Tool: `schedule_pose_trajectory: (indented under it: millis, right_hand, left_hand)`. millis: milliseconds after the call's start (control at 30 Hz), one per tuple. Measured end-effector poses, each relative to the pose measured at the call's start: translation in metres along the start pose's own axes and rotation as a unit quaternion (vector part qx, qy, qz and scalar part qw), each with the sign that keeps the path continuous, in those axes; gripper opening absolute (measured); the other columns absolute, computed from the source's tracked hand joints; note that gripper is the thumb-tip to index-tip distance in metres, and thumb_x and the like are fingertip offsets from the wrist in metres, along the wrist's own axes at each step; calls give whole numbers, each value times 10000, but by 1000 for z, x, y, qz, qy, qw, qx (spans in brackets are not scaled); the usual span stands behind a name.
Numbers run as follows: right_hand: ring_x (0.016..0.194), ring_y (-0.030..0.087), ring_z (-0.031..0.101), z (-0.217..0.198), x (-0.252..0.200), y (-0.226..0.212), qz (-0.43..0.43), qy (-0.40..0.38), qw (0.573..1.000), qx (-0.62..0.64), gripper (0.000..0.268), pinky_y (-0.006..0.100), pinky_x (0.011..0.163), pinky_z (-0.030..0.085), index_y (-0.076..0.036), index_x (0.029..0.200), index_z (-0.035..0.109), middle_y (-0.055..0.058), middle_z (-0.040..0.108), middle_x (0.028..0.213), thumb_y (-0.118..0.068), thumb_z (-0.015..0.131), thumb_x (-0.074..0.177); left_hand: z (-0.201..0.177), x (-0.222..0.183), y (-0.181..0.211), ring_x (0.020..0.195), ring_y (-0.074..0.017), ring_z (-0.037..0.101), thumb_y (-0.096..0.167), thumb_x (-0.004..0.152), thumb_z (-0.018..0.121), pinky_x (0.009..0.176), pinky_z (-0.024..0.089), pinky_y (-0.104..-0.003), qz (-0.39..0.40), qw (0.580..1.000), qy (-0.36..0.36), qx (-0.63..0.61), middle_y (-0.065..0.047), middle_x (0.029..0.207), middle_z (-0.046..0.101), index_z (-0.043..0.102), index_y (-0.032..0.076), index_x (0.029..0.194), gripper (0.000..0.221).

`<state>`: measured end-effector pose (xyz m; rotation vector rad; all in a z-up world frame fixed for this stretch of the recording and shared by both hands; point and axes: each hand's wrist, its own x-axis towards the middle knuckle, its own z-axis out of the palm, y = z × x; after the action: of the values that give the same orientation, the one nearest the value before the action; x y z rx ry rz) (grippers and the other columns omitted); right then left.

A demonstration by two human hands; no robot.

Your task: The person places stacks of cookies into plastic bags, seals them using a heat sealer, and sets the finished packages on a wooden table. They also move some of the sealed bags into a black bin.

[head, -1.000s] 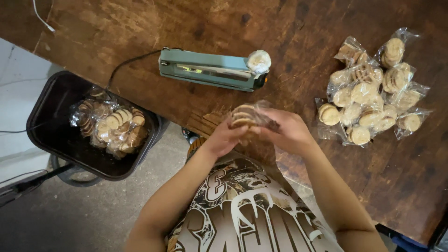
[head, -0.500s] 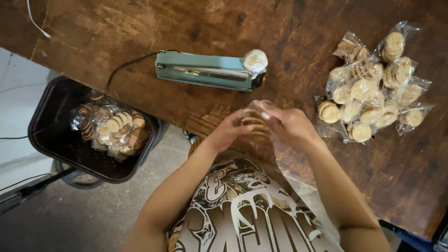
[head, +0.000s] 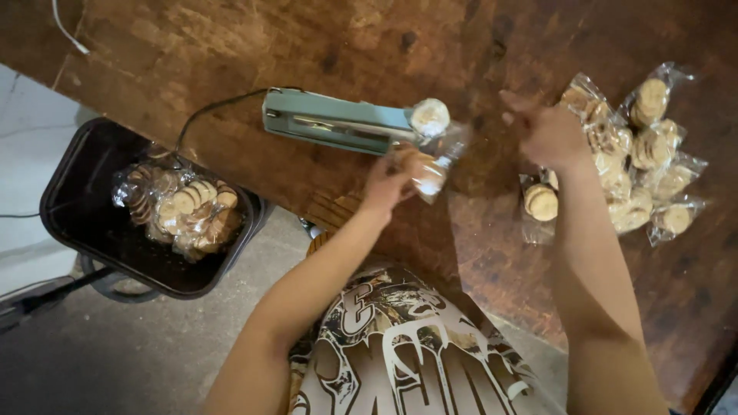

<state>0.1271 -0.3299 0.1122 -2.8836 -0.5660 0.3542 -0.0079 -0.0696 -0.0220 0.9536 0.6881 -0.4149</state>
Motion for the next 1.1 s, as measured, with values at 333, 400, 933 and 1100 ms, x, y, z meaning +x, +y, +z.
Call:
schedule_pose_trajectory:
  millis: [333,400,933,1100]
  right_hand:
    - [1095,377,663,15,50,-140,-60,132,984,106,298,483,891,544,-136,1320,707,176,695,1161,-173,617,1038]
    - [1111,364,611,29,69,-163,-86,115,989,35,312,502,875,504,-128,1231,708,157,658,1130,-134,613,933]
    - [1079,379,620,75,96,-157,-22,109,989,93,279,508,878,520,-102,1247,666,152,675,1145,-230,597,1009]
    - [1053,380,627,79,101,-155,-27,114,990,82,294,505,852,529,-93,1214,676,155,675,1138,-253,630,971]
  left_hand:
    - [-79,-5,57,897,-135,664,265,900,768,742,592,-298,70,989,92,-97,-16,1099,671,569,144,1245,416]
    - [-83,-3,56,871,-157,652,258,914,779,733,589,-321,68,989,95,-86,-50,1057,647,568,121,1254,423]
    - [-76,-14,63,868,-108,643,277,924,758,663,550,-270,57,990,127,-22,-3,1082,684,595,127,1257,400]
    - [-76,-15,63,884,-83,650,276,917,743,659,552,-256,57,991,118,-25,31,1095,676,598,159,1240,373]
